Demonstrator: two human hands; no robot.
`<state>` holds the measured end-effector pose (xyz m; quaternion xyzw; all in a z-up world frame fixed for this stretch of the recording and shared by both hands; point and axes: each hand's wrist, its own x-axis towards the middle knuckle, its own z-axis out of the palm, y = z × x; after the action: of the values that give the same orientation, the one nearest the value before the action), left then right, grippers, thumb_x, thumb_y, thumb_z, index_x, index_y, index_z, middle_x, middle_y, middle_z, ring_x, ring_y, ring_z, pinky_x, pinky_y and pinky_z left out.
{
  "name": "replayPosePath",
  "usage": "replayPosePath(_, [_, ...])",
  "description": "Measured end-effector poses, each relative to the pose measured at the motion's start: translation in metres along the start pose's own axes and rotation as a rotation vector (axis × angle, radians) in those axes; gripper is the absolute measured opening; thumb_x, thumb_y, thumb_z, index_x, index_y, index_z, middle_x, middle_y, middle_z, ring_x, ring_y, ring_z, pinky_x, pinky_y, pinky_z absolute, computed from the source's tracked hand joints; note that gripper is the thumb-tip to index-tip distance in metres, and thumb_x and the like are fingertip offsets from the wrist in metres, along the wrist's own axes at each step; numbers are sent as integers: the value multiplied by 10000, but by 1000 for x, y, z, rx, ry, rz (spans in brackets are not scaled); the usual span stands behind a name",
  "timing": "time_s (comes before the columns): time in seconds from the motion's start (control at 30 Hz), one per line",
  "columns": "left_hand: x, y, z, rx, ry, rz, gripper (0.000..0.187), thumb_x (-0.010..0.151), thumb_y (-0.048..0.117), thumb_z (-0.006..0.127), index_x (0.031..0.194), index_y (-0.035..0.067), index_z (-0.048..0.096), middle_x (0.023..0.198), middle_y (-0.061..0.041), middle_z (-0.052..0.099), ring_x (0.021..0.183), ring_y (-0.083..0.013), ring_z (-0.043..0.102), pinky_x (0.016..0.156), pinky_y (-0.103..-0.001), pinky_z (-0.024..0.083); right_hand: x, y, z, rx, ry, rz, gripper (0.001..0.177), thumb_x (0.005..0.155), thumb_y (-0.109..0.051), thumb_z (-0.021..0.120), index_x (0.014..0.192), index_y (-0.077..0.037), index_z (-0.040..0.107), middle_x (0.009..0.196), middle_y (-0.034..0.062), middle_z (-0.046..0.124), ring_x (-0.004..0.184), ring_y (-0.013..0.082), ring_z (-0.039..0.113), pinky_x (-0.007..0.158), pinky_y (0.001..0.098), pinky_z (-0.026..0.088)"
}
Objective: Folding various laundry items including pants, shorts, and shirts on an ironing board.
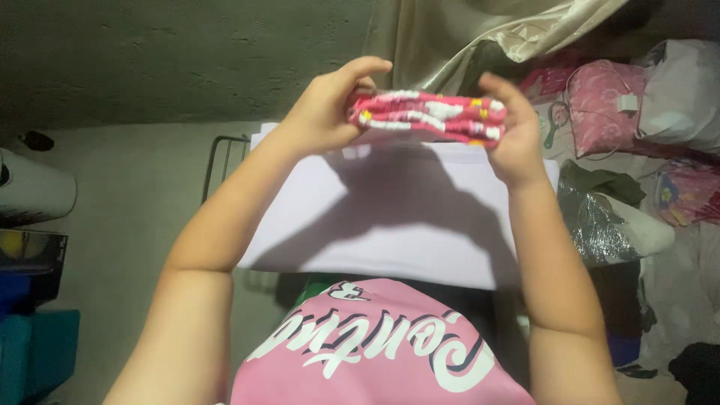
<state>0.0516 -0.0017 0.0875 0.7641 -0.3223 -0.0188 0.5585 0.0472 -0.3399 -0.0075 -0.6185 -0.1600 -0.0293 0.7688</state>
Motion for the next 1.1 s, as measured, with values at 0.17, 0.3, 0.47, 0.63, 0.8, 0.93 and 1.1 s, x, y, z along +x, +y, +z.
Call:
replayPosePath(0.17, [-74,-62,24,273,-6,182,518,760,50,771,1252,46,609,1058,-129,686,994,-299,673,869,-419,537,-63,5,18,-381,-168,174,491,768,-56,833,1237,-40,688,1272,122,690,1171,236,671,1014,402,552])
replayPosePath(0.3, [-178,-129,75,293,-114,48,340,722,83,747,1058,83,697,1112,-121,707,1078,-352,660,922,-479,515,-144,64,31,-655,-364,255,464,817,-120,776,1267,-53,681,1338,163,662,1287,269,605,1103,405,443])
replayPosePath(0.47, [-231,-128,88,214,-208,-258,255,782,135,754,1029,92,708,1082,-122,743,1020,-331,694,860,-472,509,-198,106,43,-661,-505,229,358,844,-55,704,1201,-56,728,1297,162,723,1339,311,573,1107,404,448])
replayPosePath(0.63, [-209,-165,71,90,-236,-548,269,845,166,751,1109,111,742,955,-98,769,868,-233,719,788,-366,575,-139,93,70,-436,-260,826,373,873,-16,622,1235,-60,697,1126,95,754,1016,163,678,885,341,553])
replayPosePath(0.8, [-138,-198,51,-131,-45,-704,386,870,205,764,1204,20,703,1000,-136,750,870,-166,670,757,-318,565,-80,188,36,-433,-139,501,388,924,31,600,1304,-22,654,1146,83,733,1032,121,670,903,282,557])
replayPosePath(0.93, [-114,-242,65,111,131,-643,477,912,275,709,1295,5,623,1102,-165,742,985,-241,715,868,-372,558,-45,187,54,-400,19,482,620,866,84,564,1468,-26,464,1192,104,699,1009,161,680,844,289,546])
replayPosePath(1.1, [-104,-218,103,604,235,-634,607,945,191,569,1496,-30,441,1503,-272,484,1367,-415,481,1147,-508,396,-42,161,115,-1047,249,445,764,790,30,681,1496,-20,395,1547,232,365,1399,381,346,1125,501,317])
